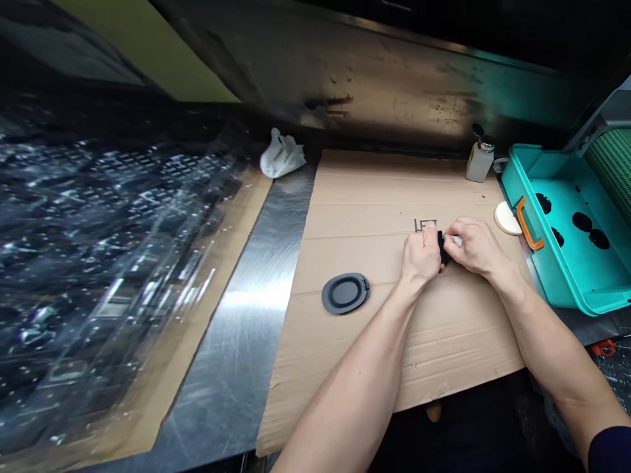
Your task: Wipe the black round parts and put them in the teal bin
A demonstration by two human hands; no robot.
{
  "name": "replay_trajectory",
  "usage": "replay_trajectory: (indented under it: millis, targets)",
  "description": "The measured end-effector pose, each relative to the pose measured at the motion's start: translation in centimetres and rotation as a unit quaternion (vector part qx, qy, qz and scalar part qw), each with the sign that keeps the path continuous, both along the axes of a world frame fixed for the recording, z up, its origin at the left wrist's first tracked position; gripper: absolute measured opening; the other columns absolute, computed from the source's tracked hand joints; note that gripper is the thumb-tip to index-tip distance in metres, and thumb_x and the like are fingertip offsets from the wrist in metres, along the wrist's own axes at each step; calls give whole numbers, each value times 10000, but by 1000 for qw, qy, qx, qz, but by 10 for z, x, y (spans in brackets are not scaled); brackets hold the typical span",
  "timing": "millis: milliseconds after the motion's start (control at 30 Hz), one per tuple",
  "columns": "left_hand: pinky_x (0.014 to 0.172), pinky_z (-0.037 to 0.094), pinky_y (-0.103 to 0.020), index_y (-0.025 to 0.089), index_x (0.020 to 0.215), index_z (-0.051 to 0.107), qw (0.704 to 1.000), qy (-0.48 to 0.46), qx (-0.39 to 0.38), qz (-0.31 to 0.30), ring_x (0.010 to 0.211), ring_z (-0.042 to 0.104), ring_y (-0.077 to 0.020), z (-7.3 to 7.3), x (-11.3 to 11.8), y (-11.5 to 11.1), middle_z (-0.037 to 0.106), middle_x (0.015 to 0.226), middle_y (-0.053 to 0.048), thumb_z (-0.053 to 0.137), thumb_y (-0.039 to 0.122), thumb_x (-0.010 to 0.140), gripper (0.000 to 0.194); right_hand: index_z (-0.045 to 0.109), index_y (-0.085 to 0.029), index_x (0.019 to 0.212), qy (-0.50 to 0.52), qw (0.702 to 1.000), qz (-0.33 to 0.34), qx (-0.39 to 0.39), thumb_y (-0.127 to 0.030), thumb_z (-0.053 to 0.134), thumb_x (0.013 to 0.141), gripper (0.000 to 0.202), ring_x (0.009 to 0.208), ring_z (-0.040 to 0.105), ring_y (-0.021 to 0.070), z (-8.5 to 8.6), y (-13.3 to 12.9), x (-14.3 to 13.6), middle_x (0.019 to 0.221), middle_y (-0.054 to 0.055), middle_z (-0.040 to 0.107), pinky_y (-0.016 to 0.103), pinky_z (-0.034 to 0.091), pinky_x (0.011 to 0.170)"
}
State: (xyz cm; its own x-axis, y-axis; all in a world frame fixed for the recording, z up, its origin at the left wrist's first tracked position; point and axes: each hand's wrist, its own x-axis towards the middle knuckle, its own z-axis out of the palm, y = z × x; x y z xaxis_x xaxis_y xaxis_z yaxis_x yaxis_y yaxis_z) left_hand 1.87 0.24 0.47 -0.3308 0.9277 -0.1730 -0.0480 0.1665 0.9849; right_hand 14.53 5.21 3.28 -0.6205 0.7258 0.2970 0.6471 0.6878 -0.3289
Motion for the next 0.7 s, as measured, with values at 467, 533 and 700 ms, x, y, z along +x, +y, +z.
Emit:
replay_trajectory:
  millis: [467,533,700]
  targets:
    - [331,268,-199,52,938,620,910,-406,-77,34,376,442,-107,23,-25,9,663,629,-132,254,364,993,484,735,-181,777,208,968,-141,3,-311,607,865,202,700,608,164,-20,22,15,754,32,684,275,448,674]
    - [342,281,-201,53,953,622,909,-411,-68,32,389,454,-108,21,-25,9,670,651,-134,261,385,999,493,745,-187,810,210,968,-139,4,-317,603,879,205,721,604,162,-19,20,13,776,33,680,276,457,694]
    - [497,473,-238,117,1021,621,899,-438,-6,-5,541,599,-141,11,-22,9,716,804,-114,259,449,1024,492,738,-198,1006,260,960,-98,-20,-355,594,924,228,765,600,156,-13,5,-1,871,40,652,266,482,708]
